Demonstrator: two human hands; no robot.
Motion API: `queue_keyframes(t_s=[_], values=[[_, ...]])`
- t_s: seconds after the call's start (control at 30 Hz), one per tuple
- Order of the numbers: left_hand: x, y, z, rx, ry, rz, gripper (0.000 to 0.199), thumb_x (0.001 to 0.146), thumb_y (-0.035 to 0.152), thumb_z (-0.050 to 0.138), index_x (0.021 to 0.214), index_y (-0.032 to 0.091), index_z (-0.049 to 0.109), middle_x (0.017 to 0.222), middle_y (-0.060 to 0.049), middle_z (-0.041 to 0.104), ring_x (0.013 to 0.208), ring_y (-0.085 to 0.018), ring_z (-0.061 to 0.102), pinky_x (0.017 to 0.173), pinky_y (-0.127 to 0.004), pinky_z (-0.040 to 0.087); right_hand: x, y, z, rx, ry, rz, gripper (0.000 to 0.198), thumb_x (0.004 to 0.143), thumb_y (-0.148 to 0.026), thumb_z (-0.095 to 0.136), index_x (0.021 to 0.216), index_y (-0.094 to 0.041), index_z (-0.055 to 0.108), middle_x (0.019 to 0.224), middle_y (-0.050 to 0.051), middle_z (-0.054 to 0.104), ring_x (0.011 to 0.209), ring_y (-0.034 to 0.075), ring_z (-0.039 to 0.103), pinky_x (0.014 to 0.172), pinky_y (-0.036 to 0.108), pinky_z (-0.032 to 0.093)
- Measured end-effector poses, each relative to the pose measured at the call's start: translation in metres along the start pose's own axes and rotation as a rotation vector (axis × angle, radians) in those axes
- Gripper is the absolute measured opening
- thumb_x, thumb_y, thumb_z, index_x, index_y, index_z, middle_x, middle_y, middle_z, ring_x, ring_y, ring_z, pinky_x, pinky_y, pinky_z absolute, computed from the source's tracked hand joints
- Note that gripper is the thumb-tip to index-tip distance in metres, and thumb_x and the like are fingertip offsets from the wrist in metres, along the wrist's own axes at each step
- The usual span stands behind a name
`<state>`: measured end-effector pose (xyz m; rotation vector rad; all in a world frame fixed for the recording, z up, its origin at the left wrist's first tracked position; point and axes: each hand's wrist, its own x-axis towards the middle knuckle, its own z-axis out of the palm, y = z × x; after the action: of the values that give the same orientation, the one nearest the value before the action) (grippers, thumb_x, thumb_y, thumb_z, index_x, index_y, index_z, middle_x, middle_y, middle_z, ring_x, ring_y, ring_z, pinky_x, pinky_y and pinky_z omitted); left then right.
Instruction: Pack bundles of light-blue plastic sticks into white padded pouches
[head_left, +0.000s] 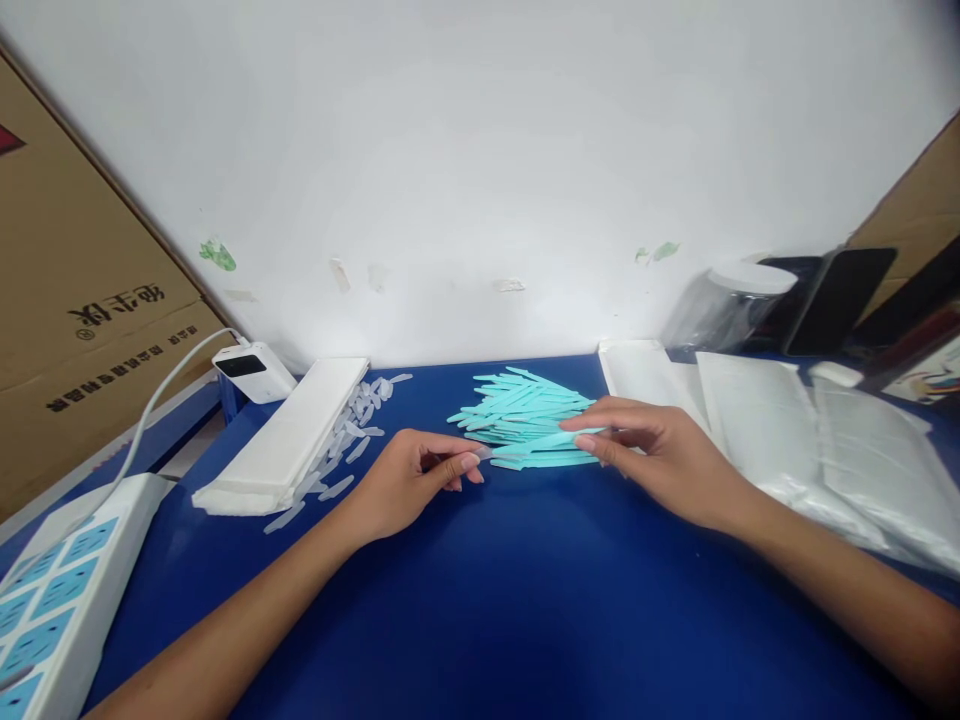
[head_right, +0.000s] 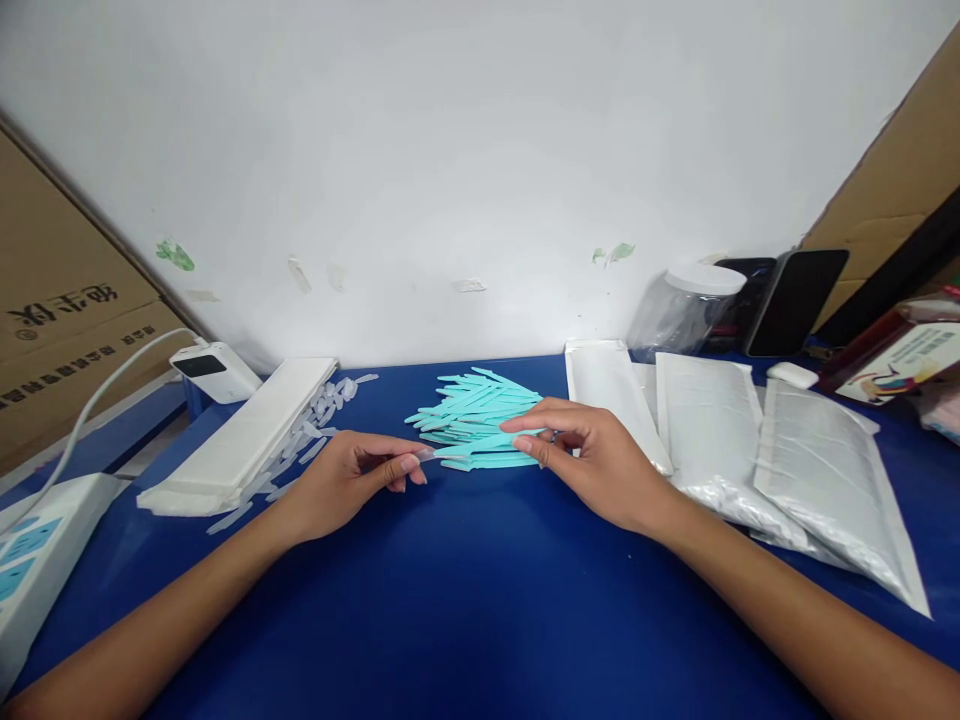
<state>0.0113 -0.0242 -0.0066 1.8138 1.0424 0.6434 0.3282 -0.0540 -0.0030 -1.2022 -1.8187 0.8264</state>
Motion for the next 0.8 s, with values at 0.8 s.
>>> queue_keyframes(t_s=[0.8], values=[[0.0,0.0,0.003,-0.151,0.062,-0.006,0.032,0.098,0.045,0.073,0.116,0.021,0.085,0.094,-0.008,0.085,0.067,-0.012,0.066,0.065,-0.022,0.056,-0.002,-0.007,0.001,-0.019,0.04,-0.012,0.025,0.099,-0.046,0.071,0.112,-0.03,0.085,0.1,0.006,0.075,0.079,0.019,0.064,0.059,0.031,0.048]])
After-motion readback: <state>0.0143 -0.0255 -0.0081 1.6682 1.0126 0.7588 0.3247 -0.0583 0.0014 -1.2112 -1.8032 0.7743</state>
